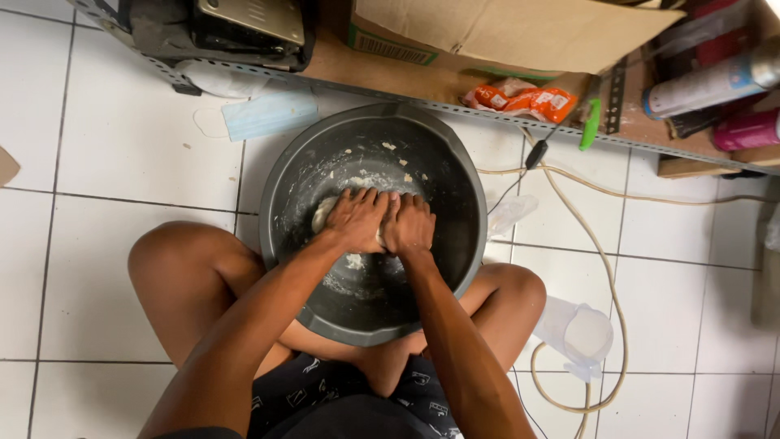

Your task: The person kneads a ball of dough in a large grey bowl while sitting on the floor, occasionally pouring water from a plastic pitcher into the bowl and continuing to work the dough with both hands.

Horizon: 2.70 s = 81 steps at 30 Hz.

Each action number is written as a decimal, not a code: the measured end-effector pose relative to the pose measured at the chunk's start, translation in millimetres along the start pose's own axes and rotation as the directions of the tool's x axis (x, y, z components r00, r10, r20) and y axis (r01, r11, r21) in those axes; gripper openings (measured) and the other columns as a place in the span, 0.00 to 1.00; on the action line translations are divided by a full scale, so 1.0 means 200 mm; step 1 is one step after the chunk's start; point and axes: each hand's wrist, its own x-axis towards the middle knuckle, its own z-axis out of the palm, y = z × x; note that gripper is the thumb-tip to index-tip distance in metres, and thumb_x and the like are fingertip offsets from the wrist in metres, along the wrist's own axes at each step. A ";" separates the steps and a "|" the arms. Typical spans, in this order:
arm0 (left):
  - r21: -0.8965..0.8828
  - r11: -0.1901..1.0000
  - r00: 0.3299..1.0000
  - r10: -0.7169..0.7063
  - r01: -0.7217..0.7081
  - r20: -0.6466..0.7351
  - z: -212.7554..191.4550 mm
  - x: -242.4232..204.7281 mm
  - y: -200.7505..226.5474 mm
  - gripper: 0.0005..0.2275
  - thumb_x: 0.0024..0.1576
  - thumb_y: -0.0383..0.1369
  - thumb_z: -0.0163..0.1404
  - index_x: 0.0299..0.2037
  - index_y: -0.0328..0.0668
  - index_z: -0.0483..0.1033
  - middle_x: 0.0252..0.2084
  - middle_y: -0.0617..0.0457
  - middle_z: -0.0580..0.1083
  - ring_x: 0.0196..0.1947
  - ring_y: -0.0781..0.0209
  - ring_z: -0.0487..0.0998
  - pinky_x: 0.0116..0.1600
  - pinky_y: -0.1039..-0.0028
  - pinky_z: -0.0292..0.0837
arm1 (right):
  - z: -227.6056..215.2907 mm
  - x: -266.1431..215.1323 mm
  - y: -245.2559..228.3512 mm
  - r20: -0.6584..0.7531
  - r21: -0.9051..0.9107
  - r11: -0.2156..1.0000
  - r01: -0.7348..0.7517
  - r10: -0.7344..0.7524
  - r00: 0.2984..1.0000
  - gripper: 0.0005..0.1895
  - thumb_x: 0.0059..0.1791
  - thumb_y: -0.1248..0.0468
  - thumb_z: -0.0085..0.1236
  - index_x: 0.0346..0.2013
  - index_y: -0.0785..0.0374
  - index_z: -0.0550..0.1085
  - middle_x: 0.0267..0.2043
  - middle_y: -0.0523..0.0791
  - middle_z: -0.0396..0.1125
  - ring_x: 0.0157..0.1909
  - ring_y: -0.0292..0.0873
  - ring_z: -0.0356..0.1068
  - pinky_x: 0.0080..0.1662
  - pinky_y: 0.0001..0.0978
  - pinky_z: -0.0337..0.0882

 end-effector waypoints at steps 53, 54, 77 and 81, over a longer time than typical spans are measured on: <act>-0.267 0.663 0.714 -0.639 0.700 0.287 -0.04 0.05 -0.10 0.25 0.50 0.51 0.59 0.54 0.61 0.64 0.56 0.48 0.57 0.62 0.43 0.54 0.52 0.29 0.54 | -0.35 -0.28 -0.17 0.189 0.061 0.995 -0.081 0.068 0.980 0.45 0.31 0.54 0.76 0.52 0.69 0.60 0.55 0.56 0.59 0.52 0.67 0.70 0.55 0.58 0.74; -0.289 0.663 0.723 -0.620 0.690 0.304 -0.04 0.06 -0.13 0.23 0.53 0.49 0.57 0.55 0.59 0.64 0.57 0.46 0.57 0.63 0.41 0.53 0.52 0.29 0.53 | -0.37 -0.30 -0.23 0.143 0.067 0.994 -0.085 0.075 0.987 0.43 0.32 0.56 0.74 0.51 0.69 0.60 0.54 0.56 0.59 0.51 0.67 0.71 0.54 0.59 0.75; 0.035 0.944 0.896 -0.324 0.329 0.304 -0.10 -0.14 -0.26 0.51 0.23 0.43 0.76 0.61 0.69 0.60 0.61 0.39 0.61 0.61 0.40 0.62 0.59 0.54 0.64 | -0.31 -0.24 -0.38 -0.363 0.053 0.979 0.195 -0.163 0.917 0.38 0.44 0.31 0.55 0.47 0.60 0.63 0.49 0.54 0.56 0.54 0.61 0.62 0.51 0.53 0.65; 0.108 0.900 0.884 -0.436 0.423 0.171 0.14 -0.12 -0.27 0.35 0.46 0.35 0.65 0.62 0.55 0.58 0.62 0.50 0.60 0.62 0.53 0.58 0.58 0.67 0.61 | -0.26 0.01 -0.45 0.352 0.209 0.970 -0.120 0.040 0.935 0.46 0.55 0.30 0.08 0.68 0.58 0.58 0.74 0.54 0.46 0.78 0.60 0.35 0.71 0.65 0.45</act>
